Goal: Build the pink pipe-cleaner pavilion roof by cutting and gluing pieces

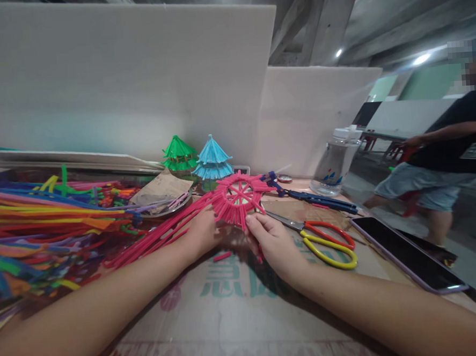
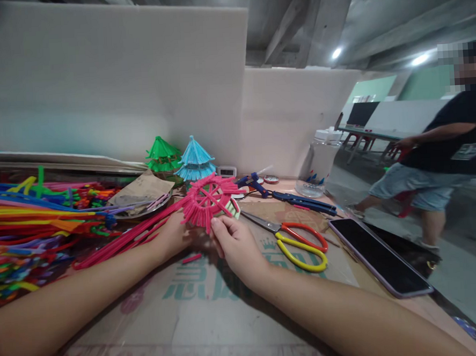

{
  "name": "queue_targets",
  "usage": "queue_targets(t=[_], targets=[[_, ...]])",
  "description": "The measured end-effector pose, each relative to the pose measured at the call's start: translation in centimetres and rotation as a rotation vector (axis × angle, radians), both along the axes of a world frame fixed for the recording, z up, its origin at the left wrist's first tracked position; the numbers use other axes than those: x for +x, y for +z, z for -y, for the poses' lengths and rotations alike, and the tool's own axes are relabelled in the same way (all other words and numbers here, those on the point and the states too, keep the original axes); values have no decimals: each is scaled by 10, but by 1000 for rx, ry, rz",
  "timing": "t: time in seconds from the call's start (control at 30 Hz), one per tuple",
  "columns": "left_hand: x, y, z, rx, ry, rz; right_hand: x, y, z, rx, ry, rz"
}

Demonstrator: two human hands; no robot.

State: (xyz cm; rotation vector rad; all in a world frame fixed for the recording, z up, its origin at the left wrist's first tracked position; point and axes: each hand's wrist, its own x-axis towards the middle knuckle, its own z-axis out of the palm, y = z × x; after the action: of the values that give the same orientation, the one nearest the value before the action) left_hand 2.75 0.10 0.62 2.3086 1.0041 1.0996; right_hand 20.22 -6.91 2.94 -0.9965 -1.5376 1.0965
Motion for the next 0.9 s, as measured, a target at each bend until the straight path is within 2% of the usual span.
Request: queue_targets(t=[0.1,0.2,0.3,0.43,0.5,0.6,0.73,0.9], targets=[[-1,1,0,44,15,-66,3,-4,-3,-31,36,17],[1,0,-1,19,27,53,10,-5,-3,34,58,141],[3,-1,-2,-60,56,97,19,6,4,360,19,406],[4,2,0,-99,98,-43,31,38,13,905,-62,710],[3,4,2,-76,111,-106,35,52,11,1078,-152,806],[3,7,4,-31,121,-151,42,60,0,1127,-210,936],[3,7,4,12,135,-208,45,51,-13,1099,-190,1034],[3,8,5,30,171,-258,44,44,-16,1098,-209,1015]])
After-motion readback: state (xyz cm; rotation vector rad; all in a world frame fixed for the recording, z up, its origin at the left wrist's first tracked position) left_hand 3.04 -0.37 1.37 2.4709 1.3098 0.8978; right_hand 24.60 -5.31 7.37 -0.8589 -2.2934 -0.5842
